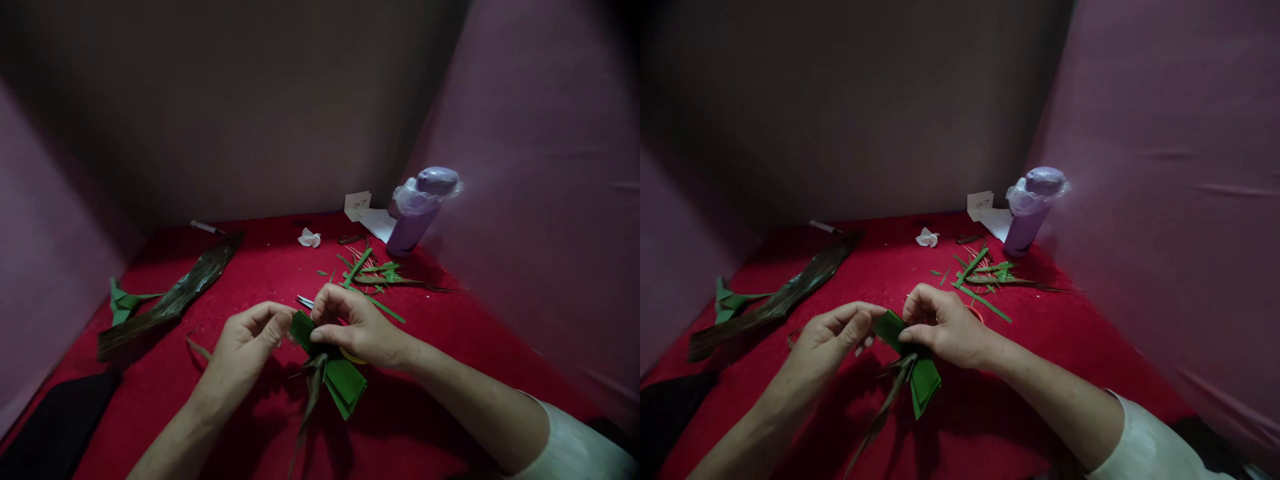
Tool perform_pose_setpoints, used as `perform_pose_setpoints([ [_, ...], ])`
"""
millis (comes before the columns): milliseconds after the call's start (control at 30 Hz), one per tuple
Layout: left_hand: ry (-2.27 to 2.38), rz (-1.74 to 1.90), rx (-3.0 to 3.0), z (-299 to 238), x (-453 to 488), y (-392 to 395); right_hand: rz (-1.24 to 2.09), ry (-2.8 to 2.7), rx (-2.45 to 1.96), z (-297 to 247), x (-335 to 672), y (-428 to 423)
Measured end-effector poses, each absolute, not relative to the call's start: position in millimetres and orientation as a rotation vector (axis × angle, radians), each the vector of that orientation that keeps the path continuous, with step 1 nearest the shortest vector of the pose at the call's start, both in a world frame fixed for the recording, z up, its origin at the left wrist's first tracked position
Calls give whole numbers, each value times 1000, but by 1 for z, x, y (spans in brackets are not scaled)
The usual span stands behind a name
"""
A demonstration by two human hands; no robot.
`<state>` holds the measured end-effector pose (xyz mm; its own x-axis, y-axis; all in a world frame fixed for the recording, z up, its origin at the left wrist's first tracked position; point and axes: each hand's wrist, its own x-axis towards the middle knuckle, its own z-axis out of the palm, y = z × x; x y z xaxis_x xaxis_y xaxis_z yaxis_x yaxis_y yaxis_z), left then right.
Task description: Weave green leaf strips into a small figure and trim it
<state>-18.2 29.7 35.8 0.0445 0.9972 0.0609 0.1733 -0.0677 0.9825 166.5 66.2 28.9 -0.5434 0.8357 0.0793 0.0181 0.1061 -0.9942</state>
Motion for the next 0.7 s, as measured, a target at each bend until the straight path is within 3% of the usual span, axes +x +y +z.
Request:
perform_pose_setpoints([
  [400, 1384, 1078, 1410, 32, -15, 26, 1413, -1866, -874, 23, 170, 73],
  [700, 1416, 1038, 1378, 28, -16, 30, 1698, -1603, -906, 24, 167, 73],
])
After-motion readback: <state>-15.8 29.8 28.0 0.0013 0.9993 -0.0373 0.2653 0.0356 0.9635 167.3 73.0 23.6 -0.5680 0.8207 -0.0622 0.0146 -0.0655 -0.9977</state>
